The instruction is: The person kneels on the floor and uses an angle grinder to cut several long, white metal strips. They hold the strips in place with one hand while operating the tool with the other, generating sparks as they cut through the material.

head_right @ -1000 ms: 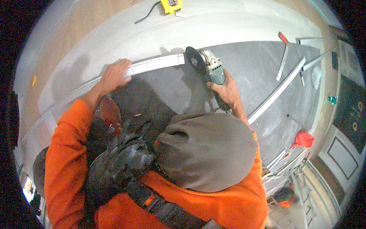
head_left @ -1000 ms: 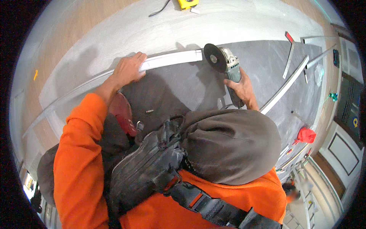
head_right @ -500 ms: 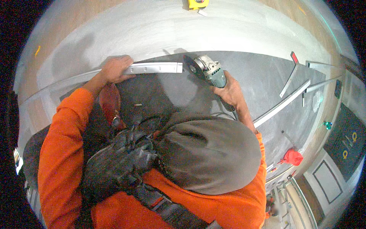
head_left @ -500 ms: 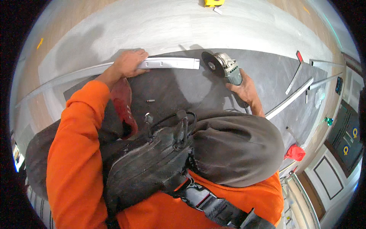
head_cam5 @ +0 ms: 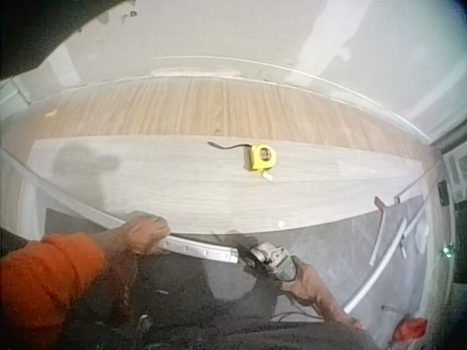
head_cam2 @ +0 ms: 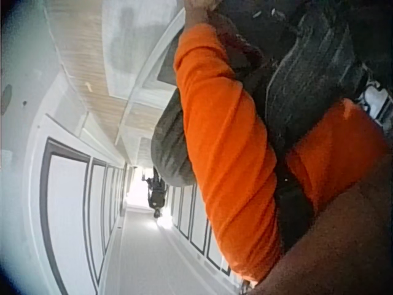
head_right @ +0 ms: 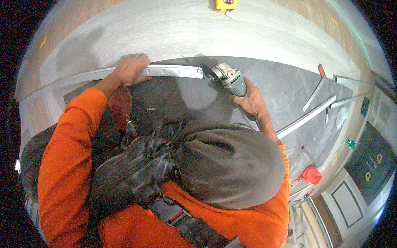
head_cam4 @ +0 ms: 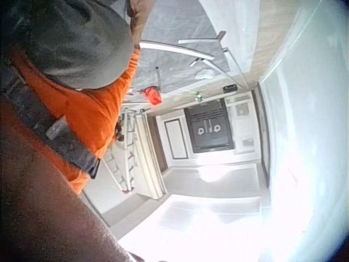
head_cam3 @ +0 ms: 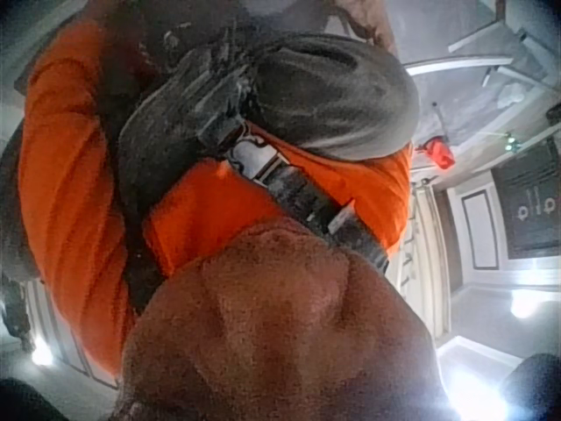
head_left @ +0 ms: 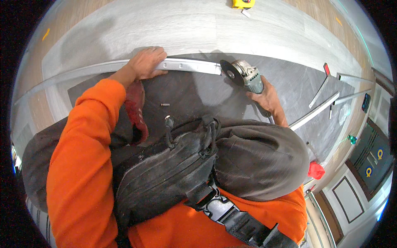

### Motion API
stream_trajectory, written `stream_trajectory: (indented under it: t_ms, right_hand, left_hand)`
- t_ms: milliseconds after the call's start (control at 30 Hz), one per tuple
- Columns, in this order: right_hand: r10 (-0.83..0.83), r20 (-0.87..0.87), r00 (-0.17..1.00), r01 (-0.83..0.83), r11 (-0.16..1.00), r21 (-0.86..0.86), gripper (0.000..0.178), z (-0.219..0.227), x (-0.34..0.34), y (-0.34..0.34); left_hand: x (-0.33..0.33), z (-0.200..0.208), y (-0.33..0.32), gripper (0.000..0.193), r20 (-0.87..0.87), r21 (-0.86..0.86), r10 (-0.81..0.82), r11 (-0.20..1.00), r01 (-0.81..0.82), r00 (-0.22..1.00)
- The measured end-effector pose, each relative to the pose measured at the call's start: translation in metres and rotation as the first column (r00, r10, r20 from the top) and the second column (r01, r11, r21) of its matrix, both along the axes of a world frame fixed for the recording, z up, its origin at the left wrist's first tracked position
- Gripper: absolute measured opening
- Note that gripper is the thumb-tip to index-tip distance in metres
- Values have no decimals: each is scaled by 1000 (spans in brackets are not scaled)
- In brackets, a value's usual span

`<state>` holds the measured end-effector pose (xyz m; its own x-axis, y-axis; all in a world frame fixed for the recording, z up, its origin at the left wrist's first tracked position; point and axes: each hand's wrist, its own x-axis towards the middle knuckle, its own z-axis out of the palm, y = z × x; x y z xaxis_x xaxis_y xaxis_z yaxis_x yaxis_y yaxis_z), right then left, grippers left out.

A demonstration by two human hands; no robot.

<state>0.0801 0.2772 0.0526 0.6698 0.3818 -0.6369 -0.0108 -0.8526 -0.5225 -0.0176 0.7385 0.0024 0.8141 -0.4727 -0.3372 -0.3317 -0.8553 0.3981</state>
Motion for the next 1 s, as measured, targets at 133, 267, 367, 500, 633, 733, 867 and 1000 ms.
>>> stream_trajectory:
  t_ms: [133, 267, 367, 500, 633, 733, 867, 1000]
  right_hand:
    - [-21, -8, 1000, 22, 997, 68, 73, -4, 0, -3]
    - [-38, -30, 999, 38, 999, 23, 74, -1, -1, 5]
    - [-72, -40, 997, 76, 991, 108, 76, -10, -5, -4]
    - [-122, -75, 990, 130, 984, 119, 77, -13, -8, -6]
    - [-35, 5, 999, 35, 999, 9, 79, -13, -8, -5]
    - [-26, 13, 1000, 26, 1000, -2, 79, -14, -9, -4]
    - [-83, -22, 996, 85, 990, 108, 77, -28, -12, -6]
    - [-13, 38, 999, 13, 1000, -6, 77, -14, -8, 3]
  left_hand:
    - [1, 0, -2, 51, 7, -24, 14, 1000, -14, 1000]
    - [0, -1, -1, 50, 7, -14, 7, 1000, -7, 1000]
    - [1, -4, 0, 50, -2, -8, 5, 1000, -5, 1000]
    - [3, -2, -2, 53, -9, 29, -5, 1000, 5, 1000]
    - [3, -4, -3, 55, -10, 61, -12, 998, 13, 1000]
    - [1, -6, -2, 57, -4, 57, -16, 998, 16, 1000]
    - [-3, -3, 1, 58, -30, 73, -13, 997, 15, 999]
    - [-3, -15, 1, 58, 64, 35, -16, 999, 14, 998]
